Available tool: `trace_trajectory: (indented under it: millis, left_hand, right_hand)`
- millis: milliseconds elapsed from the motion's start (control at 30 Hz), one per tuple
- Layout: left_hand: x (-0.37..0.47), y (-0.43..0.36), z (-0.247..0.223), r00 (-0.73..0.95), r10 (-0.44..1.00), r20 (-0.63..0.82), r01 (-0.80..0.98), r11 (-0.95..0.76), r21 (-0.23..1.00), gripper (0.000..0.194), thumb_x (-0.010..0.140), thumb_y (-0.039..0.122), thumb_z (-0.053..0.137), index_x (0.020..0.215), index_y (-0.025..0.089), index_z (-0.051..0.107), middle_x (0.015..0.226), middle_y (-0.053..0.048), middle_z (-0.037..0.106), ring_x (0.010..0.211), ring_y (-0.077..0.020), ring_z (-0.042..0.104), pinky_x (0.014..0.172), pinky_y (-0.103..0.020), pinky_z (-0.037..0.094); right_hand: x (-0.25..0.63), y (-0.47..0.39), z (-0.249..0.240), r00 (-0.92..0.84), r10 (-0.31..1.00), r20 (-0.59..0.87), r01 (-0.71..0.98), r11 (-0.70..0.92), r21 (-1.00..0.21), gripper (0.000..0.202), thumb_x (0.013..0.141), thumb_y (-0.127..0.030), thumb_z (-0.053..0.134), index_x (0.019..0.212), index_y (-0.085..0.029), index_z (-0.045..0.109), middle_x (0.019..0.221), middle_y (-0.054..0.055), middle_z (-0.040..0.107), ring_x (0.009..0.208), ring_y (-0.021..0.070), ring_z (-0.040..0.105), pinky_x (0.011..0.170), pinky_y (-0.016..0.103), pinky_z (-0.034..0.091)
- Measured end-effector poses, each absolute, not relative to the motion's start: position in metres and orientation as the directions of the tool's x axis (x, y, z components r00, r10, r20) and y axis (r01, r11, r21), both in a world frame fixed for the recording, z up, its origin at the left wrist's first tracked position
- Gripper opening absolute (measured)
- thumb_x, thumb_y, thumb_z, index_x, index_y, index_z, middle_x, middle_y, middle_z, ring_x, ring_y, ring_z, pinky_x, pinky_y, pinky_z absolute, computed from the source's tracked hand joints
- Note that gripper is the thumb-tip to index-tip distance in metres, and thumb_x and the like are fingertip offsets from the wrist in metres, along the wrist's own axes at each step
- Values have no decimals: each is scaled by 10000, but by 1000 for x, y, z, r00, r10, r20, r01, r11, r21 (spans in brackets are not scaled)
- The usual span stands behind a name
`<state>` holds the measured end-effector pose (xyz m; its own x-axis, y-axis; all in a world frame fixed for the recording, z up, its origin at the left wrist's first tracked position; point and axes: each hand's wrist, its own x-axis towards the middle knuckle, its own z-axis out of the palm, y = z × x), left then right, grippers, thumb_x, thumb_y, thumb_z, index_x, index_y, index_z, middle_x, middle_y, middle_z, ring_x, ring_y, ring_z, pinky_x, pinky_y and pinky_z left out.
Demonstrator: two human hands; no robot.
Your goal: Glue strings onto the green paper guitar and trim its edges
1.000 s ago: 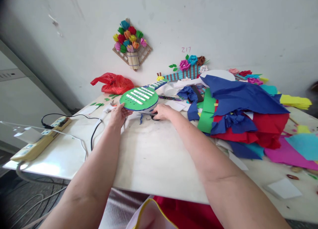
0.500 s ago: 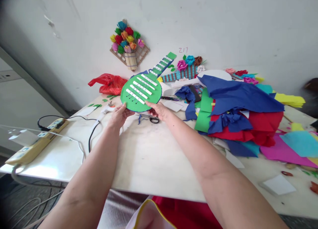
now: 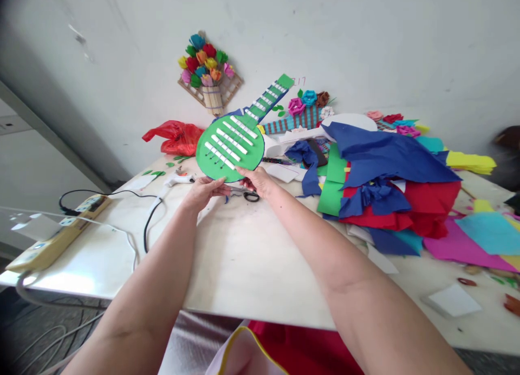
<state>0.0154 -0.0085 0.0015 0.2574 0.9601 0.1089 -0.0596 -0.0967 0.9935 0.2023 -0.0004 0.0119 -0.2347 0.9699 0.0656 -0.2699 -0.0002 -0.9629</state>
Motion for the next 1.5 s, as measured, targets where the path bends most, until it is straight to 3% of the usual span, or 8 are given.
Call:
trace_trajectory:
  millis: [267, 400, 533, 700, 933, 1000, 1233, 1500]
  left_hand:
    - [18, -11, 2, 336, 930, 149, -82, -129, 988, 202, 584, 238, 784, 684, 91, 687, 708, -125, 699, 621, -212, 668, 652, -314, 535]
    - [14, -12, 3, 361, 924, 127, -57, -114, 992, 327, 605, 364, 761, 731, 72, 689, 746, -162, 700, 634, -230, 673, 643, -319, 539]
    - [10, -10, 5, 242, 957, 161, -141, -129, 981, 514, 729, 568, 569, 699, 62, 654, 658, -181, 678, 603, -243, 671, 631, -348, 548]
    - [10, -8, 3, 180, 967, 181, -194, -145, 970, 374, 715, 453, 649, 767, 83, 625, 549, -107, 648, 497, -204, 642, 554, -306, 542]
    - [11, -8, 2, 156, 971, 181, -279, -132, 951, 315, 721, 394, 657, 808, 96, 603, 536, -75, 639, 474, -175, 629, 572, -298, 543]
    - [11, -8, 2, 159, 969, 189, -288, -138, 948, 295, 723, 386, 654, 788, 104, 600, 533, -71, 639, 456, -164, 617, 545, -286, 535]
    - [11, -8, 2, 154, 971, 182, -316, -126, 940, 255, 737, 361, 644, 723, 112, 591, 526, -76, 640, 464, -170, 618, 523, -284, 527]
    - [12, -7, 1, 157, 979, 129, -328, -71, 942, 263, 779, 364, 596, 725, 107, 583, 553, -88, 651, 468, -160, 619, 552, -286, 530]
  right_hand:
    - [203, 1, 10, -238, 966, 101, -274, 33, -961, 321, 637, -406, 714, 707, -127, 572, 440, -1, 570, 329, 50, 417, 289, 153, 243]
    - [204, 1, 10, -246, 962, 115, -256, 50, -965, 312, 642, -404, 711, 671, -128, 569, 439, 0, 570, 334, 52, 421, 292, 159, 251]
    - [206, 1, 10, -265, 957, 123, -256, 53, -965, 299, 629, -385, 722, 693, -132, 575, 440, -1, 570, 348, 61, 438, 302, 163, 266]
    - [207, 2, 8, -277, 954, 111, -189, 60, -980, 349, 615, -447, 722, 656, -137, 568, 430, 0, 563, 330, 58, 415, 293, 169, 255]
    - [209, 6, 7, -415, 908, 63, -187, -18, -982, 608, 730, -722, 418, 619, -142, 559, 493, 62, 602, 354, 82, 446, 296, 197, 260]
    - [209, 5, 8, -444, 895, 52, -176, -30, -984, 611, 733, -716, 418, 613, -137, 570, 504, 68, 609, 359, 81, 445, 302, 198, 265]
    - [206, 0, 6, -467, 875, 126, -173, 49, -984, 433, 634, -529, 674, 647, -98, 632, 503, 33, 607, 371, 52, 434, 331, 168, 277]
    - [207, 2, 4, -518, 841, 159, -205, 59, -977, 403, 627, -501, 683, 656, -101, 649, 532, 31, 626, 402, 54, 454, 364, 172, 303]
